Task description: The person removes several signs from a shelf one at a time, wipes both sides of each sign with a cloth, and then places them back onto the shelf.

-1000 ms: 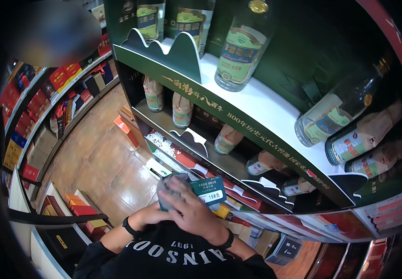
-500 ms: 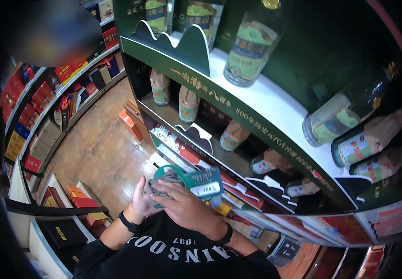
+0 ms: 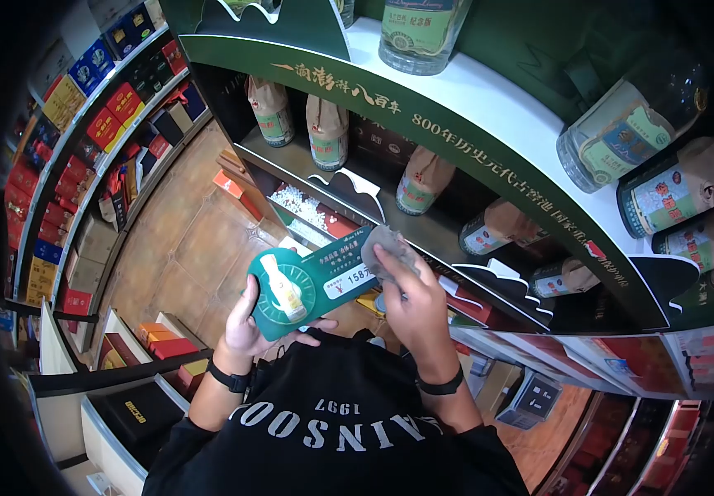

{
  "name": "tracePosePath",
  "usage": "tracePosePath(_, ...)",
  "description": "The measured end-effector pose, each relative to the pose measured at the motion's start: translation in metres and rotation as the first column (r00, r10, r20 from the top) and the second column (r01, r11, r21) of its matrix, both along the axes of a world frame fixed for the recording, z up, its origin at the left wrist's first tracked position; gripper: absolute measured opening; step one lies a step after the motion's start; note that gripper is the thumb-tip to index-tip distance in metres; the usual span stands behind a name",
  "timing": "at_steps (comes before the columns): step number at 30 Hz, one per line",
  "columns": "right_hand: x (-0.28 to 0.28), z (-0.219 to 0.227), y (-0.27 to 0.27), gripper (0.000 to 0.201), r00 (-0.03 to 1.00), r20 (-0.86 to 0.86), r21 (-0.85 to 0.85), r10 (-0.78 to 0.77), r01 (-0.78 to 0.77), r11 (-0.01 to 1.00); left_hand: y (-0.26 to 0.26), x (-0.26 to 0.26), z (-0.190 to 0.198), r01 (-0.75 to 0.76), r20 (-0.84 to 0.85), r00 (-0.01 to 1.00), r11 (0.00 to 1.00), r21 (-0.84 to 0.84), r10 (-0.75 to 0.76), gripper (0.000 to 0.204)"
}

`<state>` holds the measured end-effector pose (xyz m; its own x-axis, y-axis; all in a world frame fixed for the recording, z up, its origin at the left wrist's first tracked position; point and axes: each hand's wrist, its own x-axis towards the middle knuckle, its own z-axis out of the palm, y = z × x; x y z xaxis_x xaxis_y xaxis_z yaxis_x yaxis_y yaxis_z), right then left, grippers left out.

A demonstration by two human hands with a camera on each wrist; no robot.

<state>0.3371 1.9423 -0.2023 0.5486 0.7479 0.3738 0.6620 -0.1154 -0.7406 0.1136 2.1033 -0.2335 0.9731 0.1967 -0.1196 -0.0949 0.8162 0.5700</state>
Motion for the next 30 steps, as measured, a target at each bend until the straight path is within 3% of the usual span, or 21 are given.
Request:
tracePosePath(4,-0.027,-0.006,0.009,0.050,0.977,0.157,0.029,0.145,-0.151,0.988,-0.008,0.010,-0.004,-0.065,-0.004,0.998,0.997,0.032,0.065,0.083)
tracePosePath(7,-0.054,-0.005,0.019,0.049,0.910,0.140,-0.004,0.389,-0.393,0.920,-0.018,0.019,-0.005,-0.147,-0.123,0.978,0.978,0.147,0.166,0.082)
tracePosePath(8,-0.063,-0.006,0.020,0.047,0.870,0.100,0.004,0.482,-0.485,0.875,-0.016,0.020,-0.010,-0.145,-0.085,0.984,0.981,0.125,0.157,0.086)
tracePosePath(9,-0.071,0.000,0.021,0.046,0.853,0.167,0.037,0.494,-0.506,0.862,-0.015,0.021,-0.016,-0.142,-0.048,0.988,0.985,0.103,0.147,0.089)
tracePosePath(11,-0.062,0.000,0.019,0.042,0.799,0.179,0.022,0.574,-0.587,0.810,-0.012,0.024,0.002,-0.094,0.014,0.996,0.995,0.046,0.093,0.094)
tracePosePath(12,-0.056,0.000,0.017,0.041,0.770,0.183,0.011,0.612,-0.624,0.781,-0.011,0.026,0.001,-0.105,-0.032,0.994,0.993,0.057,0.107,0.095)
tracePosePath(14,-0.039,0.003,0.007,0.044,0.845,0.230,-0.016,0.483,-0.493,0.870,-0.016,0.018,-0.007,-0.141,-0.119,0.982,0.987,0.073,0.149,0.095)
tracePosePath(15,-0.021,-0.005,0.002,0.049,0.916,0.275,-0.067,0.291,-0.284,0.957,-0.015,0.015,-0.005,-0.056,-0.076,0.995,0.997,0.056,0.060,0.095)
tracePosePath(16,-0.013,-0.010,0.002,0.052,0.961,0.169,-0.087,0.219,-0.207,0.974,-0.014,0.013,-0.003,0.032,-0.033,0.999,0.998,0.046,-0.030,0.095)
tracePosePath(18,-0.017,-0.012,0.004,0.050,0.978,0.108,-0.111,0.181,-0.169,0.979,-0.018,0.015,-0.003,0.044,-0.078,0.996,0.995,0.085,-0.037,0.095)
tracePosePath(19,-0.024,-0.008,0.008,0.049,0.953,0.120,-0.051,0.279,-0.275,0.960,-0.021,0.017,-0.001,0.035,-0.099,0.995,0.997,0.073,-0.027,0.095)
tracePosePath(21,-0.047,-0.003,0.019,0.047,0.896,0.035,-0.016,0.443,-0.443,0.897,-0.025,0.028,-0.001,-0.127,-0.146,0.976,0.969,0.214,0.160,0.095)
tracePosePath(24,-0.063,0.004,0.018,0.050,0.770,0.001,0.040,0.638,-0.638,0.769,-0.017,0.023,-0.013,-0.293,-0.080,0.951,0.953,0.082,0.299,0.079)
tracePosePath(27,-0.052,0.003,0.005,0.052,0.761,0.048,0.120,0.647,-0.647,0.753,-0.012,0.015,-0.006,-0.483,-0.052,0.874,0.876,-0.001,0.482,0.055)
tracePosePath(28,-0.049,0.001,-0.006,0.047,0.839,0.049,0.042,0.542,-0.544,0.838,-0.009,0.014,-0.004,-0.555,-0.077,0.824,0.827,0.085,0.561,0.056)
tracePosePath(30,-0.036,0.001,-0.009,0.039,0.901,-0.219,0.070,0.375,-0.369,0.927,-0.002,0.005,0.007,-0.549,-0.110,0.831,0.836,-0.012,0.545,0.055)
